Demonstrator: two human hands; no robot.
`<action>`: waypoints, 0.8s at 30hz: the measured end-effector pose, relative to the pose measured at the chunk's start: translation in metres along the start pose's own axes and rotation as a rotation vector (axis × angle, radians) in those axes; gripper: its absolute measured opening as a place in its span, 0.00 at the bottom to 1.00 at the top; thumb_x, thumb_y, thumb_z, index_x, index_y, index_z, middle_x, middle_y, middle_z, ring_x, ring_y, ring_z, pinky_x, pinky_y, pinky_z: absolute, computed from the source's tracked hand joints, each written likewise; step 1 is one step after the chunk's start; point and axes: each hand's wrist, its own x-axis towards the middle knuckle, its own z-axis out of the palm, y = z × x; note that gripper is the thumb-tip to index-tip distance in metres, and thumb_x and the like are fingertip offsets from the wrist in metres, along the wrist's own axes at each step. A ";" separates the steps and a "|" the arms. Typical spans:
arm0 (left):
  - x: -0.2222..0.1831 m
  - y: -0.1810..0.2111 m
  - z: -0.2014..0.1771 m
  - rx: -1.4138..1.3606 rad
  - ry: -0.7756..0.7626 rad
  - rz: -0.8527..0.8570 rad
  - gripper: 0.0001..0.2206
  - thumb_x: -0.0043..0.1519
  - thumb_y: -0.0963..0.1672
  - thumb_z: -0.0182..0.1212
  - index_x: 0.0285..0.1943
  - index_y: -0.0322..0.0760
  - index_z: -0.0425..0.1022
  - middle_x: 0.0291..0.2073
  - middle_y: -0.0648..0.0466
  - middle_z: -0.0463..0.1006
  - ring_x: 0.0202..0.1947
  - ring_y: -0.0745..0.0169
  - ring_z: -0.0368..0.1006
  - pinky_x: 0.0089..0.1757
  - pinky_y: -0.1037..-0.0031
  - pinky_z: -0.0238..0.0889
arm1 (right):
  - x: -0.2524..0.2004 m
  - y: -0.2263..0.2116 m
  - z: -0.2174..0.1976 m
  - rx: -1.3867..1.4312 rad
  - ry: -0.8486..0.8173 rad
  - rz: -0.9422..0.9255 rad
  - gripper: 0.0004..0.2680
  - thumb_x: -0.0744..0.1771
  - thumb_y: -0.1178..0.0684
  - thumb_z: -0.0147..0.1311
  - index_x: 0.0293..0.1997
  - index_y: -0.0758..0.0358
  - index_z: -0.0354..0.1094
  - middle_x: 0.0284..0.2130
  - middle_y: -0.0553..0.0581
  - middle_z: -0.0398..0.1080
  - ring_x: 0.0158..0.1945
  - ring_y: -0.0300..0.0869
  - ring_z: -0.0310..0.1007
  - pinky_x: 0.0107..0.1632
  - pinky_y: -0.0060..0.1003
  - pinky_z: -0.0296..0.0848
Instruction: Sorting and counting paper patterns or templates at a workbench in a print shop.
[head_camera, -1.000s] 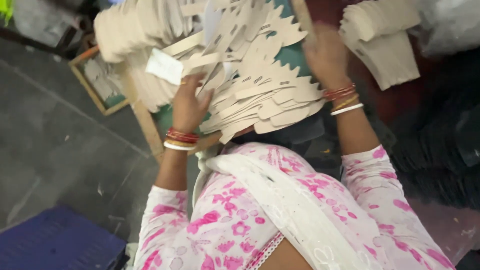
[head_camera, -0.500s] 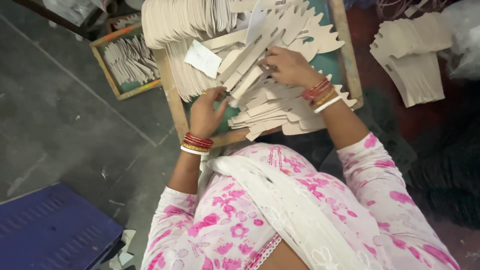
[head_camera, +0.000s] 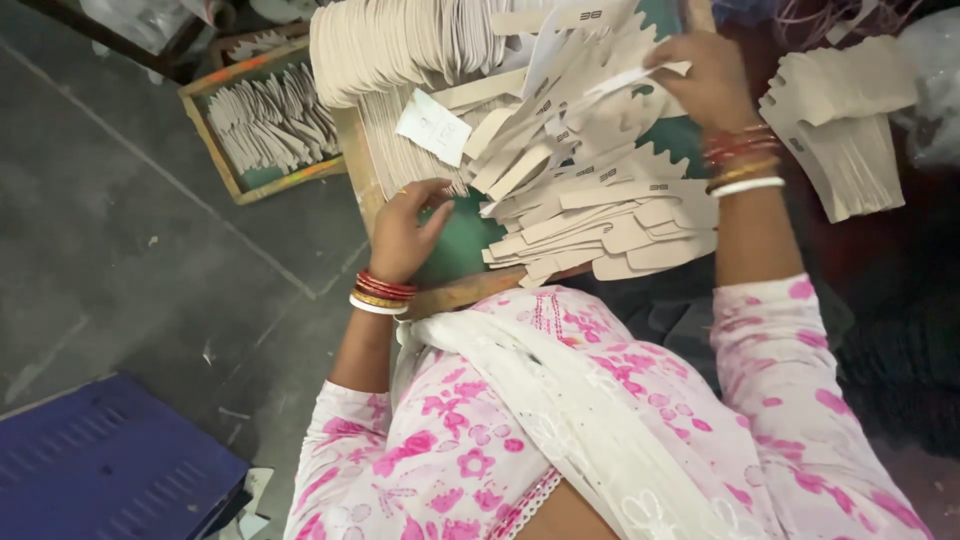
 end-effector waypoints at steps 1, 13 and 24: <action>0.000 0.000 -0.001 -0.002 0.004 -0.003 0.13 0.62 0.41 0.67 0.56 0.37 0.78 0.40 0.49 0.82 0.41 0.57 0.80 0.43 0.69 0.72 | -0.003 -0.010 -0.012 -0.001 -0.004 -0.004 0.07 0.67 0.55 0.65 0.50 0.56 0.79 0.52 0.54 0.78 0.58 0.49 0.72 0.61 0.47 0.68; 0.003 0.003 -0.012 -0.145 0.118 0.024 0.12 0.64 0.38 0.65 0.56 0.32 0.77 0.42 0.50 0.83 0.43 0.63 0.82 0.45 0.75 0.73 | -0.051 -0.008 -0.034 0.134 -0.134 -0.015 0.07 0.67 0.54 0.63 0.47 0.63 0.79 0.52 0.59 0.77 0.54 0.48 0.76 0.56 0.39 0.73; 0.010 0.014 0.022 -0.302 0.194 -0.084 0.10 0.66 0.38 0.64 0.55 0.29 0.77 0.41 0.53 0.83 0.41 0.70 0.79 0.45 0.79 0.71 | -0.004 -0.047 0.056 0.061 -0.183 -0.071 0.13 0.66 0.54 0.64 0.55 0.61 0.76 0.44 0.67 0.75 0.48 0.59 0.75 0.52 0.47 0.73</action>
